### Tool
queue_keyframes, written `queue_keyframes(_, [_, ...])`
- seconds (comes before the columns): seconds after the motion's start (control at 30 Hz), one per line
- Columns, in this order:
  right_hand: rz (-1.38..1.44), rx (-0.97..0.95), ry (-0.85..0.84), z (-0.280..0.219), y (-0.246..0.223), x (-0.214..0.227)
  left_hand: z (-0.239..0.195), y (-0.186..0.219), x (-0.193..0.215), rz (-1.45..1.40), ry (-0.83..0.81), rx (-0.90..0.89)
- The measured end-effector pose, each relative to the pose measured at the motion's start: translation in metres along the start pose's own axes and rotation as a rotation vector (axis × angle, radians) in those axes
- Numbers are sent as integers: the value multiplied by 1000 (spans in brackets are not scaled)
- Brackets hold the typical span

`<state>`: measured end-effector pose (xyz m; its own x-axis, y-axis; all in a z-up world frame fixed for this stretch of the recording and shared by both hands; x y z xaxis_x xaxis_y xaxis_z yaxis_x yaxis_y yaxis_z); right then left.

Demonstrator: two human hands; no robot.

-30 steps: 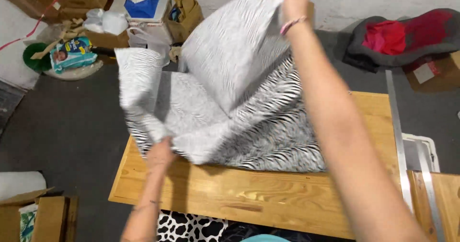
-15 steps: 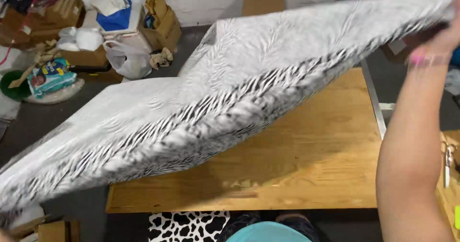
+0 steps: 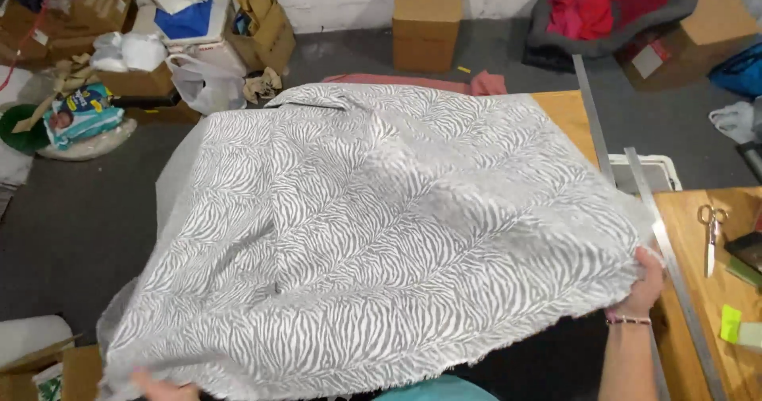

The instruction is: Measuring and aligning zebra-patterned fabric on a workbench using a long metal ruler and smoothing it out.

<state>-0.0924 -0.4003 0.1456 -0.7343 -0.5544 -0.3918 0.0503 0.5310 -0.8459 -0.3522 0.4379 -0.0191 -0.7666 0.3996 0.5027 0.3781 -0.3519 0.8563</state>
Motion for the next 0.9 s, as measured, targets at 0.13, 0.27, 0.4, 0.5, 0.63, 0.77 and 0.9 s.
queue_keyframes(0.13, [-244,-17,-53,-17,1,55,35,-6,-20,406,-82,395])
queue_keyframes(0.27, [-242,-143,78,-26,24,76,20,48,-13,426,-103,574])
queue_keyframes(0.4, [-31,-286,131,-40,39,54,7,61,1,357,4,669])
queue_keyframes(0.5, [-57,-248,67,-54,22,8,5,53,12,312,8,514])
queue_keyframes(0.63, [-132,-318,44,-33,-2,-38,40,70,9,333,250,468])
queue_keyframes(0.77, [-1339,141,-91,37,-23,-83,125,76,-8,163,185,143])
queue_keyframes(0.9, [-372,-493,-340,173,9,-189,239,179,-71,197,14,-511])
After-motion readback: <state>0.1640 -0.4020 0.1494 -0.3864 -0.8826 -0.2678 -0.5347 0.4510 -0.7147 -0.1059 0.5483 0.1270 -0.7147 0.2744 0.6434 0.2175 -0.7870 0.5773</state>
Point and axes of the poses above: each hand's wrist, its own z-axis towards the middle knuckle, its own x-axis out of the back of the hand, y = z × x, the point moved 3 cm from there along z, towards the middle knuckle, and after that the axes turned 14 degrees about y, right-handed, at the moved point
